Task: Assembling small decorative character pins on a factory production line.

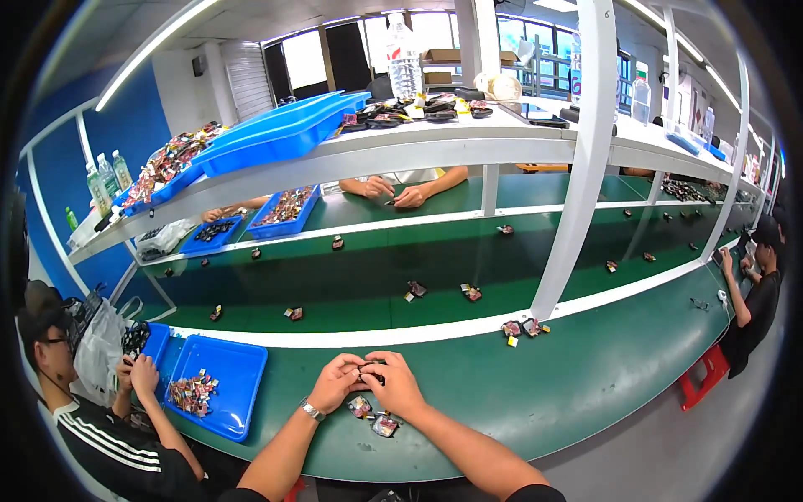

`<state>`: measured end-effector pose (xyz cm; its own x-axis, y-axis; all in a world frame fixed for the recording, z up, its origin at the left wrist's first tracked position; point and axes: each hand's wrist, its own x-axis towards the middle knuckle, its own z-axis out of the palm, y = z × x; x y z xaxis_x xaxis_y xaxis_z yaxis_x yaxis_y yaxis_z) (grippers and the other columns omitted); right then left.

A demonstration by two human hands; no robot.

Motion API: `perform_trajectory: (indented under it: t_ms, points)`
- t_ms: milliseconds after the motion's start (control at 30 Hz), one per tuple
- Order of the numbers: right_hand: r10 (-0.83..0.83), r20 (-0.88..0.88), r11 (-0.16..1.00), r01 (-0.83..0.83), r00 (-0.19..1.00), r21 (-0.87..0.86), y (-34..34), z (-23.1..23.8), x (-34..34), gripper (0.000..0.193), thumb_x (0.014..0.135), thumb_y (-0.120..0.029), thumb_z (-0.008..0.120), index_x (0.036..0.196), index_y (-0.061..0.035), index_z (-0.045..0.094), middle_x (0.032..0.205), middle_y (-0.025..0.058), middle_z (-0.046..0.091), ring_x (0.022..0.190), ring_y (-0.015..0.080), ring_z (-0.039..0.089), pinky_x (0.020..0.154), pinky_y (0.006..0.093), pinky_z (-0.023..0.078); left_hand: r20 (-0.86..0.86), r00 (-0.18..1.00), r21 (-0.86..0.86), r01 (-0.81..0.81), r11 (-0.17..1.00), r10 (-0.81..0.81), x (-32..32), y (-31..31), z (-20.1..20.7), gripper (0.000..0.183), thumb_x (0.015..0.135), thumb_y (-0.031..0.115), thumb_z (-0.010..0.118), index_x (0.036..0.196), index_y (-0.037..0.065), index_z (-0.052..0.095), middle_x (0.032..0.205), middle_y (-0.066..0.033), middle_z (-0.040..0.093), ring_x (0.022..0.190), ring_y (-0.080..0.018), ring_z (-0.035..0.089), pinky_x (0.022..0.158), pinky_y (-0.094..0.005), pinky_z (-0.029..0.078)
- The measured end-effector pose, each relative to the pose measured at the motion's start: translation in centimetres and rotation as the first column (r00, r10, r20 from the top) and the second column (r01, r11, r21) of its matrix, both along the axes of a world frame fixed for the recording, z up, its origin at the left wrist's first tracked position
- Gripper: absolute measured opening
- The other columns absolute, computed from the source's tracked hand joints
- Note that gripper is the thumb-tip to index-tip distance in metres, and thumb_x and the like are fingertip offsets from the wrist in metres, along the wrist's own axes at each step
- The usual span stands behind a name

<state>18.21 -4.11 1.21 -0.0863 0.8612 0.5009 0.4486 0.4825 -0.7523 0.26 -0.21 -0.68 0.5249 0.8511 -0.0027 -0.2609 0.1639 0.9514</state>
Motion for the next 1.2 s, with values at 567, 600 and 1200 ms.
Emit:
perform_trajectory:
  t_ms: [567,600,1200]
  points:
    - [-0.035,0.114,0.967,0.005,0.993,0.256,0.3,0.6,0.0,0.020,0.073,-0.002,0.070,0.092,-0.0066,0.071,0.115,0.0100,0.061,0.111,0.0305,0.054,0.090,0.0391,0.049,0.133,0.990,-0.022,-0.035,0.999,0.037,-0.1,0.1,-0.1,0.019,0.095,0.002,0.053,0.115,0.003,0.050,0.124,-0.0166,0.058,0.112,-0.0245,0.060,0.095,-0.0412,0.052]
    - [-0.042,0.085,0.972,0.021,0.995,0.235,0.3,0.5,0.0,0.019,0.073,-0.003,0.070,0.092,-0.0070,0.071,0.114,0.0095,0.062,0.110,0.0299,0.055,0.089,0.0390,0.050,0.128,0.991,-0.019,-0.022,1.000,0.024,-0.1,0.1,-0.1,0.020,0.095,0.003,0.053,0.115,0.003,0.050,0.124,-0.0165,0.058,0.112,-0.0245,0.060,0.095,-0.0411,0.053]
    - [-0.021,-0.034,0.991,0.025,0.999,0.129,0.5,-0.2,-0.3,0.017,0.075,-0.004,0.070,0.091,-0.0098,0.073,0.114,0.0073,0.062,0.108,0.0275,0.055,0.085,0.0357,0.052,0.117,0.992,-0.014,-0.043,0.999,0.045,-0.1,-0.1,0.2,0.023,0.096,0.003,0.053,0.118,-0.001,0.051,0.117,-0.0159,0.061,0.110,-0.0240,0.061,0.095,-0.0395,0.053]
